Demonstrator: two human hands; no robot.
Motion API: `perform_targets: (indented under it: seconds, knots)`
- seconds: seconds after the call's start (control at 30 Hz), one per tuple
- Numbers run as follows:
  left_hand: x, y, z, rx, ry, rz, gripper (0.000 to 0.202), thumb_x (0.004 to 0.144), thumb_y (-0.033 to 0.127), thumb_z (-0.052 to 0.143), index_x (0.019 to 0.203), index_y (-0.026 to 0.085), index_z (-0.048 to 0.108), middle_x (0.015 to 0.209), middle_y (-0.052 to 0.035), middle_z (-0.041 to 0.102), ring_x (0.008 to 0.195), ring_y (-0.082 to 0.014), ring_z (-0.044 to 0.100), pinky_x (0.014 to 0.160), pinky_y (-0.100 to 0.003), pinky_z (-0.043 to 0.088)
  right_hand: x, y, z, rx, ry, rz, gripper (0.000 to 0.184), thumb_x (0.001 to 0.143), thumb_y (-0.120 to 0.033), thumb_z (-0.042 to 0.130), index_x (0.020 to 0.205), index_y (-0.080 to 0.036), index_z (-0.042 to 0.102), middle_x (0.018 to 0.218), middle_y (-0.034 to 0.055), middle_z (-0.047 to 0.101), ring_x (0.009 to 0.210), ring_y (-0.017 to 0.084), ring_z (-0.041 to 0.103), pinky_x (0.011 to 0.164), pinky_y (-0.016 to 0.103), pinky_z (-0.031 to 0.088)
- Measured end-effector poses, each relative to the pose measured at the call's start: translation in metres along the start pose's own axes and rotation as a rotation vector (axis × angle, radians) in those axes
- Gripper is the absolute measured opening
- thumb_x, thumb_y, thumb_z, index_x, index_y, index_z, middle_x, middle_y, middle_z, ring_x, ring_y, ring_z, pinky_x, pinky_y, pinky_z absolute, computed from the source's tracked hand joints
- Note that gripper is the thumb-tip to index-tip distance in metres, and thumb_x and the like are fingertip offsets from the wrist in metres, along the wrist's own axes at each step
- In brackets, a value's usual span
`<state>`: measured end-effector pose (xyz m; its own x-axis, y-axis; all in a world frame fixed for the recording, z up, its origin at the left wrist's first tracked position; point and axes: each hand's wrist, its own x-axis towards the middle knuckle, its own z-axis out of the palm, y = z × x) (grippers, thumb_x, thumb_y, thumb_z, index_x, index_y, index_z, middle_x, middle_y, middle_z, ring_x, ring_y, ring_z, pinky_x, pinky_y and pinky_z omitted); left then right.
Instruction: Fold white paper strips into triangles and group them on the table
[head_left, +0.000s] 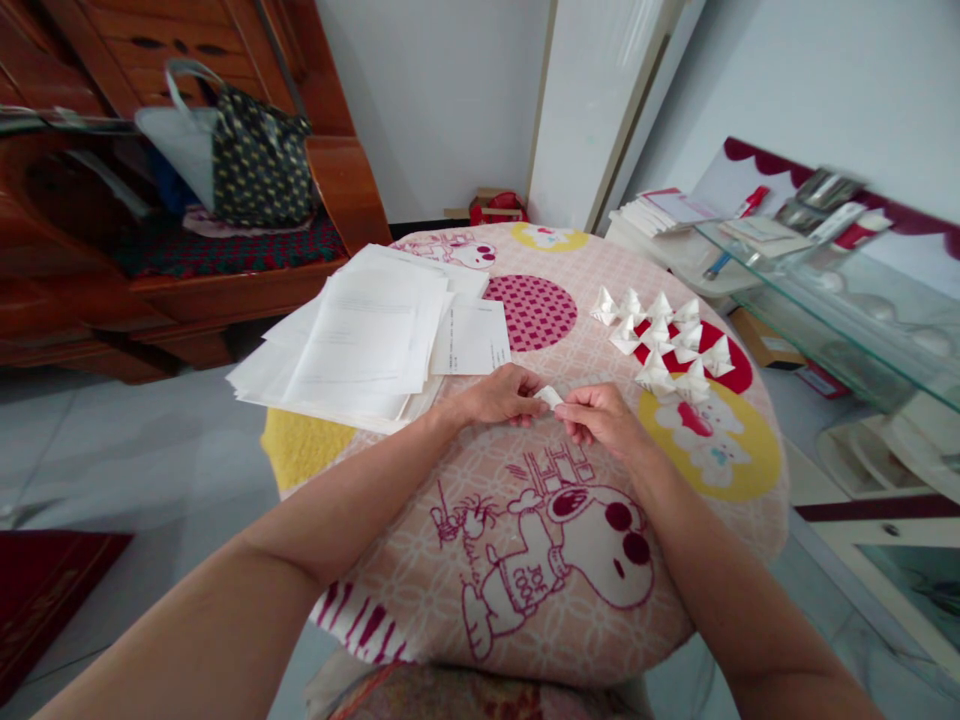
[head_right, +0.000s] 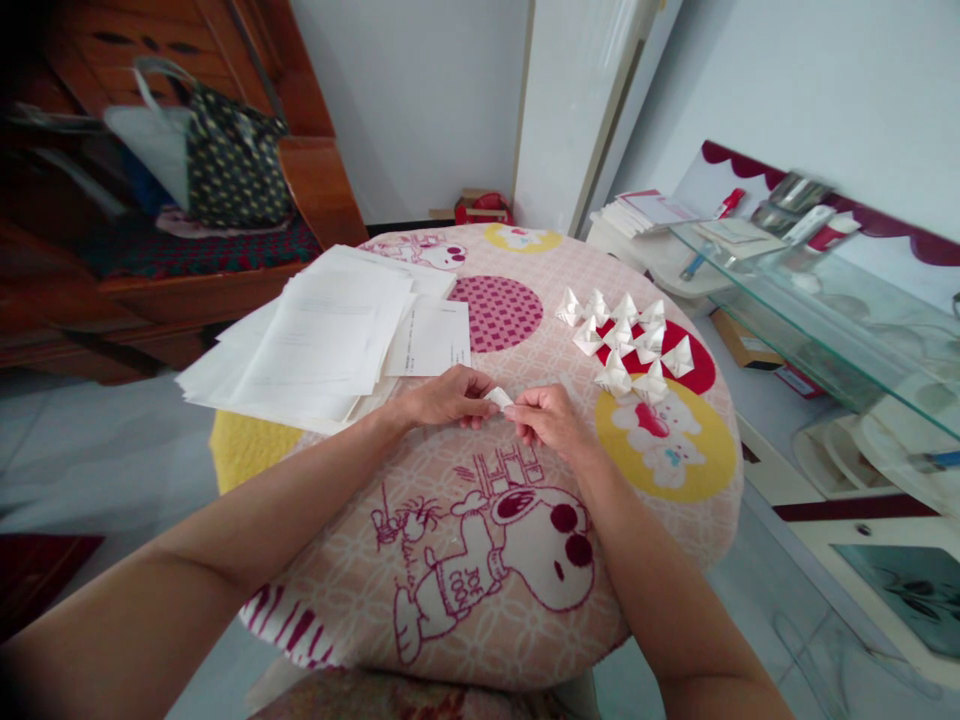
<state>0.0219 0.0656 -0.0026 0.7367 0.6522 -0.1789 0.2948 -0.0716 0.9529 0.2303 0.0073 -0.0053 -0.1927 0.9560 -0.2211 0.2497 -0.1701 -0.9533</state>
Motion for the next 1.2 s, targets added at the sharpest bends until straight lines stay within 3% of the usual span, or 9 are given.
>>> perform_targets:
  seconds: [0.23, 0.5, 0.7, 1.03, 1.2]
  knots:
    - [-0.0035, 0.0052, 0.0032, 0.188, 0.124, 0.039, 0.024, 0.085, 0.020, 0.066, 0.064, 0.017, 0.055, 0.051, 0.0040, 0.057, 0.047, -0.0061, 0.050, 0.048, -0.020, 0.033, -0.0007, 0.0007, 0.0013, 0.007, -0.011, -0.042, 0.032, 0.075, -0.043, 0.074, 0.055, -0.020, 0.063, 0.049, 0.0011, 0.062, 0.041, 0.010, 0.053, 0.038, 0.020, 0.034]
    - [0.0001, 0.0023, 0.0041, -0.078, 0.091, -0.039, 0.025, 0.093, 0.023, 0.062, 0.069, 0.015, 0.061, 0.054, 0.0012, 0.062, 0.045, -0.0068, 0.056, 0.047, -0.018, 0.041, -0.0009, -0.0010, -0.0003, 0.015, 0.013, -0.060, 0.035, 0.075, -0.046, 0.077, 0.056, -0.019, 0.065, 0.050, 0.0006, 0.062, 0.041, 0.010, 0.054, 0.038, 0.020, 0.034]
    - [-0.0012, 0.0042, 0.0043, 0.024, 0.157, 0.004, 0.030, 0.093, 0.023, 0.064, 0.064, 0.015, 0.058, 0.055, 0.0030, 0.062, 0.043, -0.0046, 0.056, 0.044, -0.015, 0.039, -0.0005, -0.0015, -0.0009, 0.023, -0.037, -0.028, 0.033, 0.076, -0.047, 0.074, 0.061, -0.019, 0.066, 0.051, 0.0007, 0.063, 0.042, 0.009, 0.054, 0.038, 0.020, 0.034]
    - [0.0018, -0.0024, 0.0025, -0.068, 0.100, 0.025, 0.027, 0.092, 0.028, 0.065, 0.070, 0.014, 0.064, 0.057, 0.0025, 0.063, 0.045, -0.0050, 0.055, 0.046, -0.016, 0.043, 0.0012, 0.0028, -0.0029, 0.009, -0.023, -0.080, 0.033, 0.077, -0.043, 0.073, 0.056, -0.019, 0.065, 0.050, 0.0008, 0.062, 0.042, 0.010, 0.054, 0.040, 0.020, 0.036]
    - [0.0032, -0.0043, 0.0027, -0.105, 0.059, 0.075, 0.021, 0.092, 0.028, 0.066, 0.077, 0.014, 0.066, 0.061, 0.0012, 0.065, 0.054, -0.0076, 0.063, 0.050, -0.017, 0.047, 0.0004, 0.0008, -0.0045, 0.002, -0.060, -0.085, 0.037, 0.077, -0.045, 0.074, 0.053, -0.019, 0.064, 0.048, 0.0006, 0.061, 0.041, 0.009, 0.053, 0.040, 0.021, 0.035]
